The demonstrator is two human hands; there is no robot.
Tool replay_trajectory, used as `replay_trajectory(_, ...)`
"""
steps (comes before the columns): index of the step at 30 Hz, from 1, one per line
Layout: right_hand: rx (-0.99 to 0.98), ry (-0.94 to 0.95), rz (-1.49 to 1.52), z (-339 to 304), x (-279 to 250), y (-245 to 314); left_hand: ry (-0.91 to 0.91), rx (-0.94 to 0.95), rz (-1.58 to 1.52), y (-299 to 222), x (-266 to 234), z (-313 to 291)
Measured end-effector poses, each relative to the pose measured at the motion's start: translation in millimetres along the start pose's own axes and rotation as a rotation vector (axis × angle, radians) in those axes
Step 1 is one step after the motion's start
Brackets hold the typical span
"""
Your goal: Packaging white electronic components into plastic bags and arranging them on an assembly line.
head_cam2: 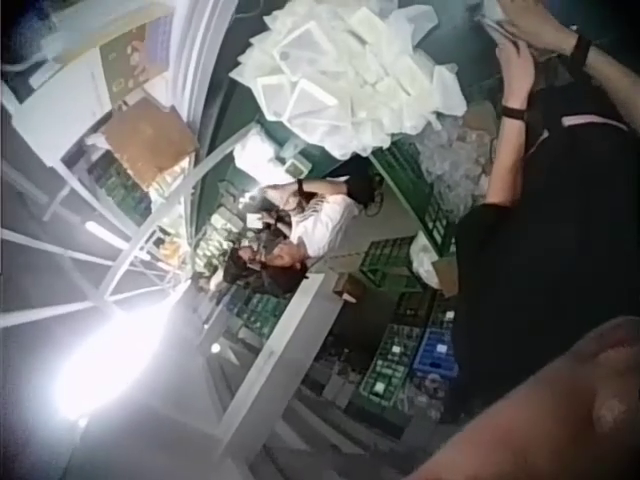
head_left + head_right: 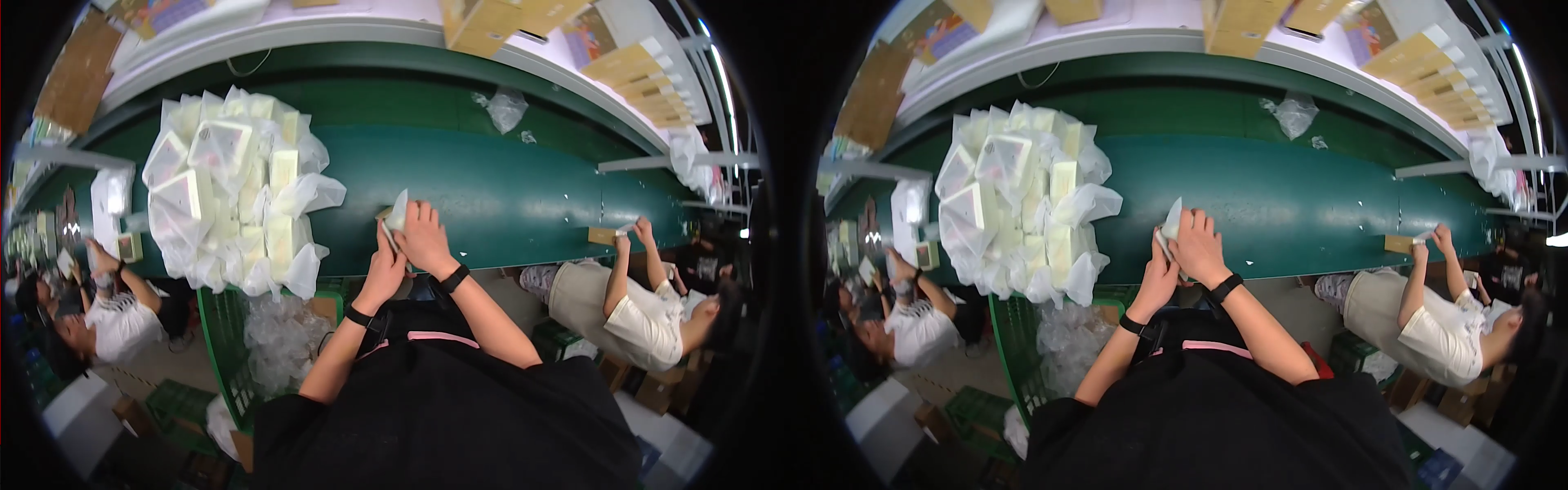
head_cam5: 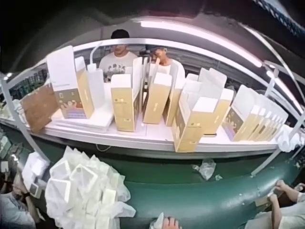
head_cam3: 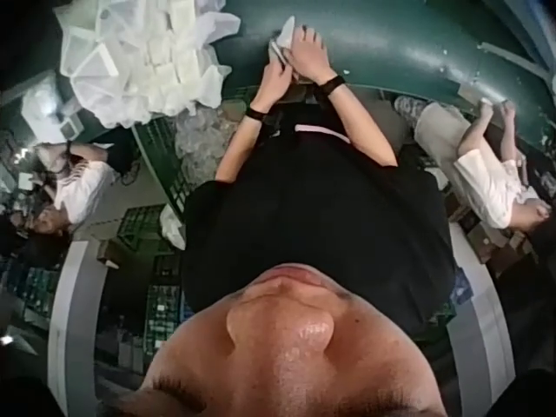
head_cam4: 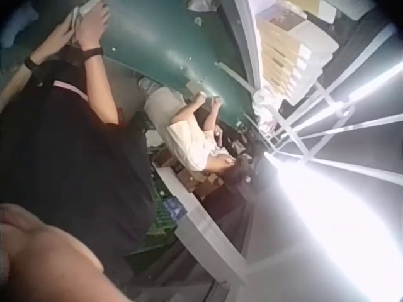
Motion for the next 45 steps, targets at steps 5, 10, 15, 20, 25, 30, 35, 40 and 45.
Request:
replay_trajectory(5,0.117,0.073,0.130,12.8,61.7,-23.4,-0.011,0.127,0.151,21.6,-11.2,-1.4)
replay_trajectory(10,-0.085,0.259,0.437,23.9,38.4,-61.4,-0.008,0.074,0.131,15.0,-6.9,-0.4)
replay_trajectory(15,0.222,0.281,0.306,20.3,35.7,-52.2,0.076,-0.141,0.262,18.5,-9.7,9.9)
replay_trajectory(20,0.120,0.225,0.418,19.2,36.0,-102.6,0.142,-0.120,0.353,-0.6,9.7,35.1)
replay_trajectory(25,0.300,0.178,0.586,-25.8,-9.6,-167.0,0.423,0.063,0.701,-32.9,69.5,60.5)
replay_trajectory(30,0.268,-0.176,0.211,-50.0,-33.1,-278.2,0.514,-0.028,0.458,-36.2,180.2,103.8)
replay_trajectory(35,0.524,-0.149,0.151,-59.5,-101.5,-429.7,0.541,-0.245,0.193,-30.0,303.9,135.4)
replay_trajectory(40,0.823,-0.295,0.540,-50.3,-147.4,-579.3,0.597,0.070,0.708,3.9,305.7,148.6)
replay_trajectory(45,0.746,-0.559,0.186,-44.7,-143.7,-742.1,0.987,-0.670,0.903,131.4,190.8,130.4)
Point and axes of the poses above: each hand's wrist, its own z-axis towards the middle knuckle, its own x-axis out of the palm, y = z × x, the point moved 1 cm from there along z, towards the middle knuckle
